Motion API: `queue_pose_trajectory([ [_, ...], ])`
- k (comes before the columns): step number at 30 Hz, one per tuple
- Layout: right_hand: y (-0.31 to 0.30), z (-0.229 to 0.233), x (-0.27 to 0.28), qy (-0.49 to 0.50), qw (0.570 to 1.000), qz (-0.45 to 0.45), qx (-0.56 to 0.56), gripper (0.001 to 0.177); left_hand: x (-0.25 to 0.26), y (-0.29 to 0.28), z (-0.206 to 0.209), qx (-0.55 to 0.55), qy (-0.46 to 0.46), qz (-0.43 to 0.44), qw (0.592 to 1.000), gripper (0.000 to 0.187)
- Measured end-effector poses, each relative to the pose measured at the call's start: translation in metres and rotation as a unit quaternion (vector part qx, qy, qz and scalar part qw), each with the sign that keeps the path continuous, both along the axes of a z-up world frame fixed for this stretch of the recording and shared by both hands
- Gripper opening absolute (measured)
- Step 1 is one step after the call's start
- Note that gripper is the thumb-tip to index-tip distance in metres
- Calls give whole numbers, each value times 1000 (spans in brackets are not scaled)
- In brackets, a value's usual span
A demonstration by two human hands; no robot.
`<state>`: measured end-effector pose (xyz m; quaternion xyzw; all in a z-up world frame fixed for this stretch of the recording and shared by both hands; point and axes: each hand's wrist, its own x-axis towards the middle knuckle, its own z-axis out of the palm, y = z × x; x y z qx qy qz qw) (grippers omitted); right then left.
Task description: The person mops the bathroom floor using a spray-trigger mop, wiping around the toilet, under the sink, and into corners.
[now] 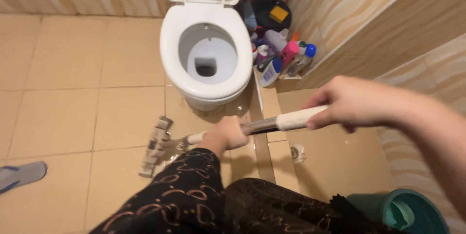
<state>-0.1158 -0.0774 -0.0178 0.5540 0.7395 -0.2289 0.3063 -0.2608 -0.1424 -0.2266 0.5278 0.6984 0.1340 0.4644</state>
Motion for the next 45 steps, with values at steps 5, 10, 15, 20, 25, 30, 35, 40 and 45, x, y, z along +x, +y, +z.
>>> queue_pose_trajectory([
  [5, -38, -49, -46, 87, 994, 52, -50, 38, -61, -48, -11, -76, 110, 11, 991, 29],
  [10, -120, -122, -82, 122, 982, 62, -129, 40, -101, -115, -59, -37, 173, 53, 983, 35],
  [15, -141, -127, -141, 126, 963, 213, -108, 37, -134, -151, -56, 27, 218, 99, 971, 15],
  [20, -80, -29, -173, 109, 971, 178, -113, 31, -151, -102, 41, 101, 247, 98, 959, 21],
  [25, -70, 40, -157, 19, 992, 122, -38, 42, -130, -71, 98, 193, 213, 33, 957, 18],
  [30, -77, 37, -148, 43, 996, 24, -78, 41, -125, -58, 100, 161, 177, -57, 969, 18],
  [35, -100, 0, -152, 82, 987, -83, -111, 37, -130, -60, 75, 114, 205, -170, 957, 14],
  [40, -121, -36, -167, 137, 973, -153, -103, 43, -155, -69, 55, 36, 188, -160, 968, 25],
  [45, -139, -53, -179, 140, 975, -154, -70, 42, -174, -80, 43, 74, 189, -192, 960, 20],
])
